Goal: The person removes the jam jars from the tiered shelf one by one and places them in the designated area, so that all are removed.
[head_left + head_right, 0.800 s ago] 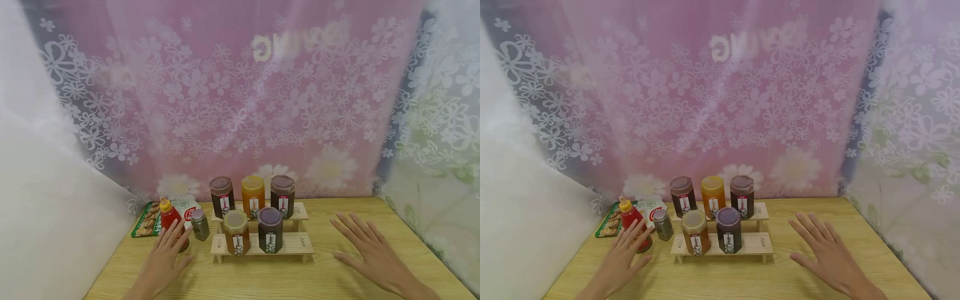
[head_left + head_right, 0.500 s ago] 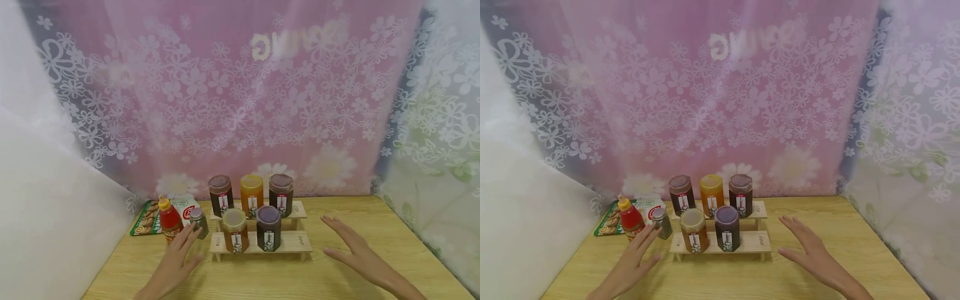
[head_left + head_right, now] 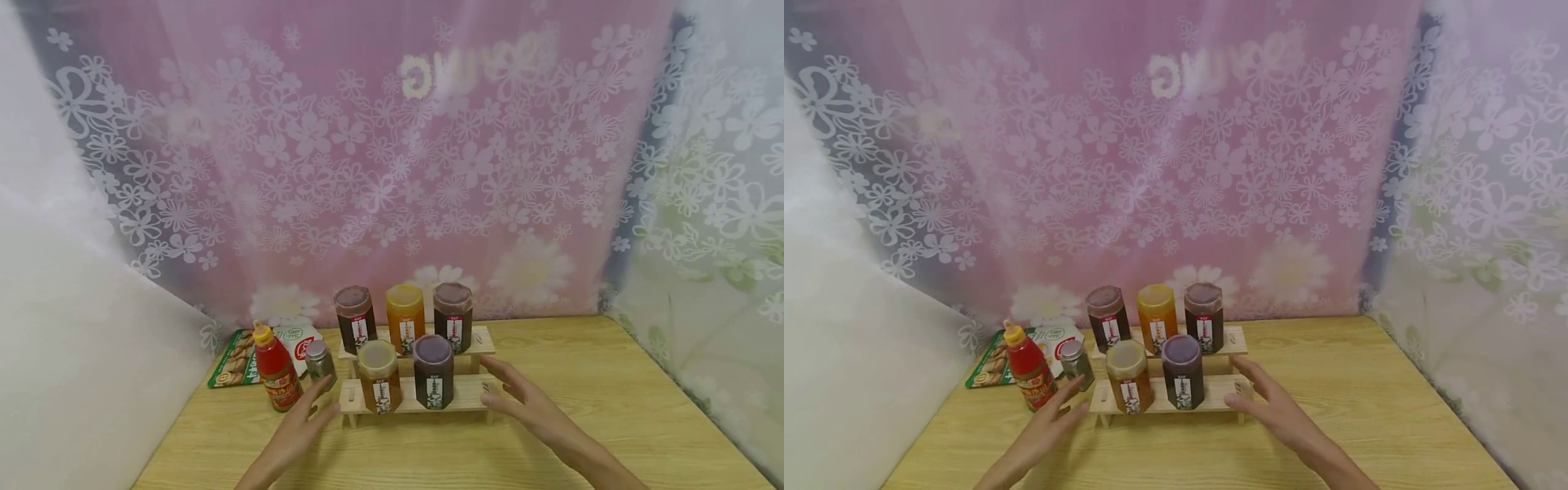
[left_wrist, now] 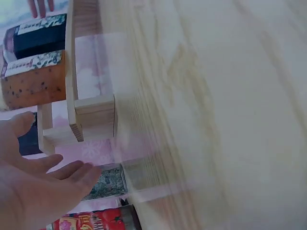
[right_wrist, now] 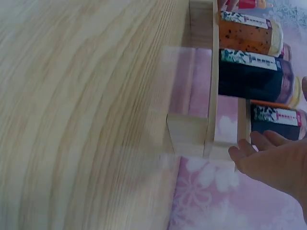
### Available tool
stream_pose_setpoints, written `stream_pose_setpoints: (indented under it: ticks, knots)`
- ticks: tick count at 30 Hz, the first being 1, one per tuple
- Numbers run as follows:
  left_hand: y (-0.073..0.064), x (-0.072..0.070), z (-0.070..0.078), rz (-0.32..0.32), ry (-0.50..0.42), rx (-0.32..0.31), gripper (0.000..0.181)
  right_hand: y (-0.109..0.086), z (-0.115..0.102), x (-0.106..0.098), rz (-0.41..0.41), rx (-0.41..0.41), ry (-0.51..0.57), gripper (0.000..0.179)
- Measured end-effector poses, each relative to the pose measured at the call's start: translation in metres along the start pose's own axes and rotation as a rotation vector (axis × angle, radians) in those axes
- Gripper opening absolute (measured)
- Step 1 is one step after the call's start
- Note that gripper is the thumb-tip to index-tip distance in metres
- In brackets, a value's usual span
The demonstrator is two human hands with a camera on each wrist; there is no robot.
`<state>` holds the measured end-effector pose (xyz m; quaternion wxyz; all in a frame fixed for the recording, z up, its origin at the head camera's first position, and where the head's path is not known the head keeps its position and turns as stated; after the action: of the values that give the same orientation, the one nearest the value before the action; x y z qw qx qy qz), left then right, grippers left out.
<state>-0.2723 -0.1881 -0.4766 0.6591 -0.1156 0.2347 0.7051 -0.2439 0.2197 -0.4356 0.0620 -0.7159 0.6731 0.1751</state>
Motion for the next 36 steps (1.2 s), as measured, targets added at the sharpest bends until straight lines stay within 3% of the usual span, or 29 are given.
stream_pose_setpoints:
  ticks: [5, 12, 16, 24, 31, 36]
  knots:
    - [0.005, 0.002, -0.006, -0.029, -0.163, -0.116, 0.072, 0.007, 0.001, 0.023, 0.067, -0.043, 0.047, 0.071]
    - [0.011, 0.016, -0.006, -0.095, -0.272, -0.103, 0.070, 0.015, 0.001, 0.050, 0.127, 0.037, 0.152, 0.075]
    - [0.012, 0.022, -0.006, -0.101, -0.260, -0.105, 0.071, 0.020, 0.001, 0.064, 0.160, 0.055, 0.178, 0.076]
    - [0.017, 0.026, -0.010, -0.096, -0.201, -0.112, 0.076, 0.028, -0.001, 0.085, 0.246, 0.087, 0.125, 0.084]
    - [0.021, 0.030, -0.011, -0.115, -0.185, -0.062, 0.074, 0.031, -0.001, 0.098, 0.337, 0.089, 0.100, 0.083]
    - [0.024, 0.032, -0.011, -0.131, -0.185, -0.051, 0.073, 0.033, -0.002, 0.100, 0.397, 0.056, -0.007, 0.080]
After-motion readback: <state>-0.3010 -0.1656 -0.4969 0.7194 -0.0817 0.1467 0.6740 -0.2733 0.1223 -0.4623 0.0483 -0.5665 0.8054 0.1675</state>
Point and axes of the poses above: each hand's wrist, its own y-axis towards the middle knuckle, its own x-axis out of the palm, z = x × y, the point moved 3 cm from there along y, towards the middle knuckle, and after that the axes turned 13 degrees about z, right-handed, at the moved point
